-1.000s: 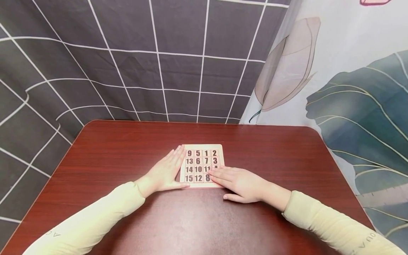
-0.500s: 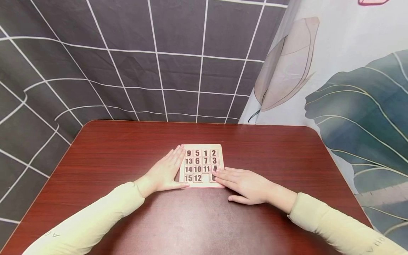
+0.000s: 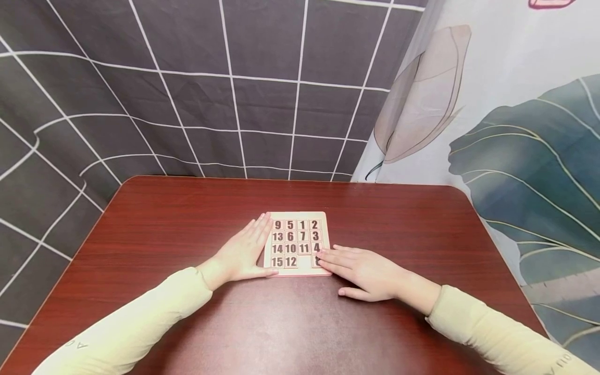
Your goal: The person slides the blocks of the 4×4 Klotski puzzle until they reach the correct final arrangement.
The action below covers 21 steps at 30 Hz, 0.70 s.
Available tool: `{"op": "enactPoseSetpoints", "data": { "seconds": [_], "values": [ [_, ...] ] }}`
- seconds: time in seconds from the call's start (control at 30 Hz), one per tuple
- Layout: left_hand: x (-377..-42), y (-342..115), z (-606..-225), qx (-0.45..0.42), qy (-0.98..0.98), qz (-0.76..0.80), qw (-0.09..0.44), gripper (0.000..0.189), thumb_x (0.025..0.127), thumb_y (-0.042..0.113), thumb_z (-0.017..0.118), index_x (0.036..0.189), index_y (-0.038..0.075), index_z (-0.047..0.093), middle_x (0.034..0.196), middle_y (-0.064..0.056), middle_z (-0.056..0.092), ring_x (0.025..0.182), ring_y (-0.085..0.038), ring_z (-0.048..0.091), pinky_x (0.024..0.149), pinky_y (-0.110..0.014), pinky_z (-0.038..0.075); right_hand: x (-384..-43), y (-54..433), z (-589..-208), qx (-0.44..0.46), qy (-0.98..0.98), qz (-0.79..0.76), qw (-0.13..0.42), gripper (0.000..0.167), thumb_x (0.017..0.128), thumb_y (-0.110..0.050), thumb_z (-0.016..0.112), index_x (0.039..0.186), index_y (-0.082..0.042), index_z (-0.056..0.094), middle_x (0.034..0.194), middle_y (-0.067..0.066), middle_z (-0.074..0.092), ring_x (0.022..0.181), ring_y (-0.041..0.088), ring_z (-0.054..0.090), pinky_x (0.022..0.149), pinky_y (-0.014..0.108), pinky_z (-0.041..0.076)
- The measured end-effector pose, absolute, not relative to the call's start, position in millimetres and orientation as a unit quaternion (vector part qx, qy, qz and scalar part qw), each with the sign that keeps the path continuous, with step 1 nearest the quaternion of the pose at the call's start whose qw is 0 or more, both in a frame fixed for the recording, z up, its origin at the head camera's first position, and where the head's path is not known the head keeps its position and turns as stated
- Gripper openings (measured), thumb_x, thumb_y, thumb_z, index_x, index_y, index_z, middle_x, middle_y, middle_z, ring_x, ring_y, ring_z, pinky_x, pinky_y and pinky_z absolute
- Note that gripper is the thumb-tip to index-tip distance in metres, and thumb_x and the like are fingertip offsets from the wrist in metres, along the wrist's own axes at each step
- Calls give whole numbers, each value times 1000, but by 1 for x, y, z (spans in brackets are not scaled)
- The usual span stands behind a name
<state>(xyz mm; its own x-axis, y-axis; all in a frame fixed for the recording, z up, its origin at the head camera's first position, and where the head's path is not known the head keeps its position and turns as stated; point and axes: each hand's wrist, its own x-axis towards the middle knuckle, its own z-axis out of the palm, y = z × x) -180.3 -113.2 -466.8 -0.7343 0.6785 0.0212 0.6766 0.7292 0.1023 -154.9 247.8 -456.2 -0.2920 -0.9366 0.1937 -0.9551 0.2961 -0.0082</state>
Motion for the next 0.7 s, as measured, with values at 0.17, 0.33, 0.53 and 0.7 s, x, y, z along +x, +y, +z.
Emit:
{"op": "enactPoseSetpoints", "data": {
  "seconds": [0.17, 0.33, 0.53, 0.7],
  "values": [
    [-180, -114, -467, 365, 930, 53, 9, 117, 91, 69, 67, 161, -15, 25, 171, -33, 24, 162, -44, 26, 133, -51, 29, -158, 230, -456, 604, -791, 68, 74, 71, 101, -40, 69, 157, -2, 50, 163, 12, 52, 152, 26, 51, 124, 46, 45],
    [-181, -115, -469, 366, 929, 56, 10, 117, 91, 69, 66, 162, -14, 24, 172, -32, 23, 163, -43, 25, 133, -51, 29, -162, 211, -455, 623, -776, 61, 81, 70, 101, -42, 69, 156, -1, 51, 162, 14, 53, 151, 25, 52, 123, 42, 46],
    [-181, -115, -467, 366, 929, 53, 10, 117, 91, 69, 66, 162, -14, 24, 172, -32, 23, 163, -43, 25, 133, -51, 29, -164, 201, -455, 624, -777, 47, 71, 69, 101, -42, 68, 156, -3, 52, 162, 11, 53, 152, 22, 51, 125, 39, 43],
    [-180, -114, -467, 364, 930, 55, 13, 117, 91, 68, 67, 162, -14, 24, 172, -33, 24, 163, -43, 25, 133, -51, 29, -163, 204, -454, 619, -781, 50, 65, 68, 101, -40, 69, 155, -3, 52, 162, 11, 53, 151, 24, 51, 125, 40, 44]
  ]
}}
